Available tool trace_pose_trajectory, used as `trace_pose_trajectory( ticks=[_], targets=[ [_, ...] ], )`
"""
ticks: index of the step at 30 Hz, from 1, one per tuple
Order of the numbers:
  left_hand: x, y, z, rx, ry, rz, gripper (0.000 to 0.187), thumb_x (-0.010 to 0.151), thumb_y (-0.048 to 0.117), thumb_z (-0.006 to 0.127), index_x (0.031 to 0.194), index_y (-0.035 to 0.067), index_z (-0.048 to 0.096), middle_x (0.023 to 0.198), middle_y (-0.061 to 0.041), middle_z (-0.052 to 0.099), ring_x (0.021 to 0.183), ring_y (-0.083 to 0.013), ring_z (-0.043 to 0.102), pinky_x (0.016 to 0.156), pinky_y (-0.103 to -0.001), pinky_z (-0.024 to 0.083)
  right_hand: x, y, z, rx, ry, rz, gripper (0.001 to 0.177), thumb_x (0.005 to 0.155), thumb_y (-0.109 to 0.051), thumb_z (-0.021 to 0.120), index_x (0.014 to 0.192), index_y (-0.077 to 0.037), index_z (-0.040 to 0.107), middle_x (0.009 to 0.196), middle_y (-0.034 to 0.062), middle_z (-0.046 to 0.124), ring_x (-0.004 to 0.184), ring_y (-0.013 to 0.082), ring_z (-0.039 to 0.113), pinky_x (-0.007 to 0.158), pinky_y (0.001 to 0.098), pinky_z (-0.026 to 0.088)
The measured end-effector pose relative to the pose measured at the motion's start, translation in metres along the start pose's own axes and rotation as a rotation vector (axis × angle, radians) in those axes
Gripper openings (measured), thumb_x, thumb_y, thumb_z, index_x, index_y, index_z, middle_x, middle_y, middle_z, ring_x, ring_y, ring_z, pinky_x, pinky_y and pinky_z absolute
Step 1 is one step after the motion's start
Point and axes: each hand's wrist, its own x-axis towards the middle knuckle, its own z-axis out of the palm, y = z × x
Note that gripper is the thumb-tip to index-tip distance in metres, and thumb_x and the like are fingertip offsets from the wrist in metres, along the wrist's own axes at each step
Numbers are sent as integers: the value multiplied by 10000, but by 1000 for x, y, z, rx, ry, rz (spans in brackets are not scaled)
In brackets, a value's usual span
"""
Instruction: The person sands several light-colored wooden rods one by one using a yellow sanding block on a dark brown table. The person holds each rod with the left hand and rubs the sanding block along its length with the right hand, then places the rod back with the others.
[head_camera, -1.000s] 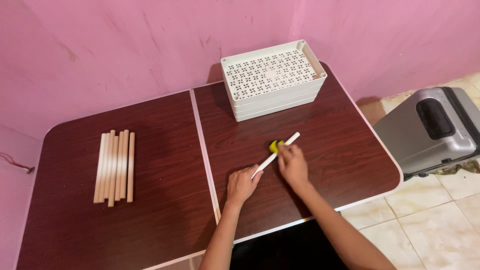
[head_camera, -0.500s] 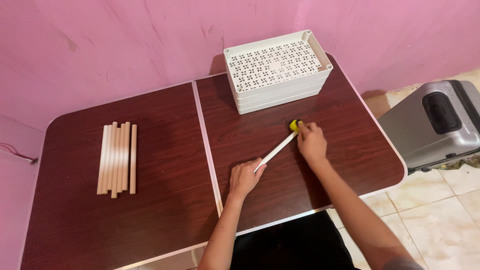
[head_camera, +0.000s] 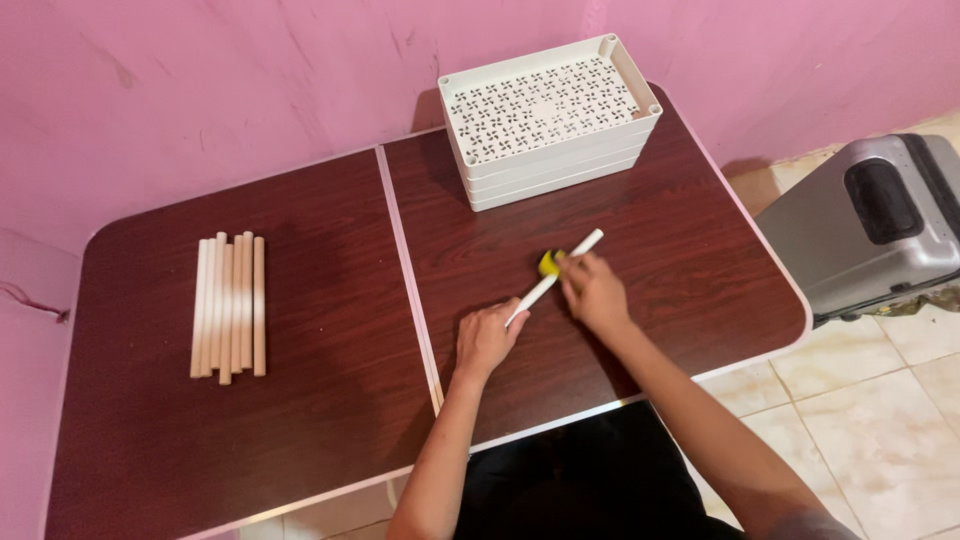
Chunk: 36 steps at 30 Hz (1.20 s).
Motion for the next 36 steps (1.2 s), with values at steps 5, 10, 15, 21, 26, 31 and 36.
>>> trace_pose_trajectory(
  ticks=[5, 10, 15, 21, 26, 31, 36],
  targets=[
    [1, 0, 1, -19, 16, -35, 234, 946, 298, 686, 1034, 85, 730, 824, -107, 742, 726, -324, 716, 631, -455, 551, 30, 29, 3, -151, 100, 206, 276, 937, -107, 694, 1209, -138, 721, 1113, 77, 668, 977, 335, 635, 771, 453, 546],
    [1, -1, 3, 3, 43, -20, 220, 939, 293, 699, 1017, 92, 740, 842, -119, 744, 754, -350, 708, 650, -476, 546, 1, -20, 16, -80, 93, 113, 382, 876, -87, 703, 1257, -106, 713, 1111, 129, 647, 961, 364, 615, 802, 458, 536],
    [-1, -3, 2, -30, 95, 72, 231, 919, 280, 695, 1056, 99, 739, 899, -117, 754, 780, -345, 715, 651, -468, 552, -30, -59, 15, 105, 41, 21, 387, 877, -100, 710, 1263, -121, 704, 1117, 109, 666, 957, 333, 633, 793, 441, 544],
    [-4, 0, 2, -17, 52, 44, 233, 942, 287, 700, 1066, 97, 751, 892, -113, 758, 776, -342, 714, 661, -466, 552, -3, 5, 6, -98, 40, 27, 351, 897, -129, 709, 1246, -163, 740, 1049, 95, 678, 922, 330, 641, 781, 448, 547],
    [-5, 5, 0, -39, 43, 7, 245, 935, 299, 697, 1089, 117, 755, 880, -106, 754, 763, -322, 721, 670, -443, 562, 27, 75, -13, -190, 32, 242, 281, 964, -165, 688, 1233, -184, 767, 1081, 122, 674, 947, 365, 653, 799, 484, 541],
    [-11, 9, -2, -6, 44, 27, 191, 939, 285, 700, 1010, 125, 773, 898, -95, 760, 803, -335, 711, 680, -455, 547, 3, 116, -37, 40, 51, 340, 311, 939, -173, 705, 1245, -125, 732, 1113, 152, 665, 996, 363, 665, 856, 445, 544],
    [-13, -2, 5, -74, -18, -28, 204, 941, 289, 701, 1015, 120, 788, 885, -146, 721, 813, -341, 704, 709, -447, 552, -33, 135, -59, 511, -10, 450, 309, 968, -188, 699, 1253, -74, 738, 1103, 129, 720, 978, 239, 689, 839, 351, 541]
  ],
)
